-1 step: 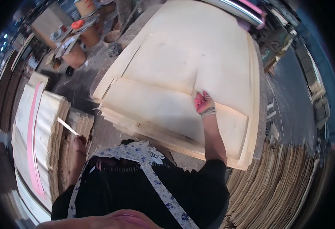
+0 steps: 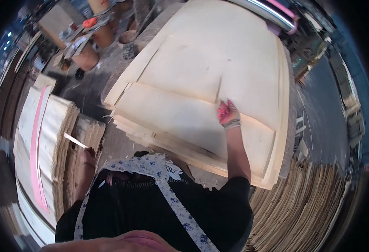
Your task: Feeding wood veneer sheets into a glue machine and stacking them into a larger pile for laminating.
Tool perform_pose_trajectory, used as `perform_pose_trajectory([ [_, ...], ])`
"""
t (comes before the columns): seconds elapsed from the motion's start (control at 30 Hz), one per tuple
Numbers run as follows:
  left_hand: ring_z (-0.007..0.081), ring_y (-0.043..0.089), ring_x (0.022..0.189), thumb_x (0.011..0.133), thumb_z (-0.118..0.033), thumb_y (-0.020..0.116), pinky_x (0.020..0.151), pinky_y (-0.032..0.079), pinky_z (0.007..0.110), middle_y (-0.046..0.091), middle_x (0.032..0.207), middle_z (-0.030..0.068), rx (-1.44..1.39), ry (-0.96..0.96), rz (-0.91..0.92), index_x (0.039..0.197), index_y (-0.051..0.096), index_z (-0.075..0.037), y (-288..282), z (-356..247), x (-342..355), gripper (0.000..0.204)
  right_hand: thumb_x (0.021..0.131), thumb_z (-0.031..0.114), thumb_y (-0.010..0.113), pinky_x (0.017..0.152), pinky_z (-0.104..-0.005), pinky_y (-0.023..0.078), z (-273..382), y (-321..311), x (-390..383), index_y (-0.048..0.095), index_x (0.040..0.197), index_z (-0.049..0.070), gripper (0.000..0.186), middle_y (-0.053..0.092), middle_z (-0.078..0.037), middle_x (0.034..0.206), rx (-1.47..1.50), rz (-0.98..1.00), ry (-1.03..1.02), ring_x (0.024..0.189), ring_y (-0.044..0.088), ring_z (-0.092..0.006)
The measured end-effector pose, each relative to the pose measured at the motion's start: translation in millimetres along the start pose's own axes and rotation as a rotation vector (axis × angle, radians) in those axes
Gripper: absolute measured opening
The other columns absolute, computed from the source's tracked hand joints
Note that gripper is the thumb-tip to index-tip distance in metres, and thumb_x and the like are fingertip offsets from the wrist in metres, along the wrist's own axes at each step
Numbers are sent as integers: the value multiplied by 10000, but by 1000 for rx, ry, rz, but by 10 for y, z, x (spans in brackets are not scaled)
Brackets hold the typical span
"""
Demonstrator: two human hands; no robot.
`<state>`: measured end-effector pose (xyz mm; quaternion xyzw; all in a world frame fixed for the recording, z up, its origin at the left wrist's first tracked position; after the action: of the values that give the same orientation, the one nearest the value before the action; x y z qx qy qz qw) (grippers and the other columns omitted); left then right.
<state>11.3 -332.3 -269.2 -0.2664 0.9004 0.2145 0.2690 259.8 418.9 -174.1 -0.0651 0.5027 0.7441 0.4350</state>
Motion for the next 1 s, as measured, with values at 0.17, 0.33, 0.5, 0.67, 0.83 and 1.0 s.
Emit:
perform_pose_trajectory([
  [0.17, 205, 578, 541, 900, -358, 480, 464, 453, 303, 610, 747, 87, 232, -139, 20, 947, 576, -63, -486, 59, -130, 314, 925, 218, 462, 489, -247, 402, 382, 199, -484, 589, 1004, 114, 182, 603, -27, 757, 224, 141, -35, 552, 475, -107],
  [0.33, 161, 585, 587, 906, -309, 508, 478, 451, 279, 619, 815, 66, 442, -175, 341, 1064, 590, -97, 166, 255, -611, 277, 924, 238, 501, 503, -232, 377, 885, 210, -829, 547, 867, 18, 232, 352, 49, 568, 299, 374, -26, 481, 330, -83],
  [0.5, 153, 604, 727, 876, -170, 578, 616, 484, 255, 626, 898, 63, 723, 364, 605, 1104, 589, -64, 1388, 112, -1084, 251, 922, 252, 474, 535, -236, 508, 599, -833, -1050, 568, 868, 150, 149, 587, 20, 689, 266, 35, -326, 612, 581, -110],
  [0.67, 286, 578, 940, 756, -95, 672, 830, 457, 360, 612, 1014, 141, 1036, 1332, 830, 1124, 578, -41, 2331, -8, -1916, 384, 941, 346, 428, 612, -263, 465, -347, -1273, -1093, 558, 974, 177, 216, 587, 7, 802, 184, -18, -121, 727, 555, -108],
  [0.83, 352, 401, 1171, 699, -240, 718, 987, 307, 454, 503, 1199, 137, 1265, 1289, 772, 1221, 500, -58, 2540, 279, -1826, 594, 932, 241, 517, 619, -293, 519, -495, -437, -782, 578, 1031, 144, 152, 620, -38, 845, 132, 153, -63, 732, 587, -172],
  [1.0, 354, 408, 1151, 730, -295, 697, 988, 307, 445, 496, 1200, 139, 1371, 1320, 688, 1254, 466, -54, 2547, 361, -1830, 622, 963, 272, 436, 614, -334, 521, -20, 158, 112, 545, 981, 163, 156, 651, -79, 847, 116, -123, -85, 724, 624, -193],
])
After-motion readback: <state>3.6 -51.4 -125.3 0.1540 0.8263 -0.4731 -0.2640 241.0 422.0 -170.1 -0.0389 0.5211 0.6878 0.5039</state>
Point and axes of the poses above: each hand's wrist, its own x-axis towards the middle knuckle, its own y-axis out of the palm, z = x × y, the point moved 9 cm from there along x, towards the middle knuckle
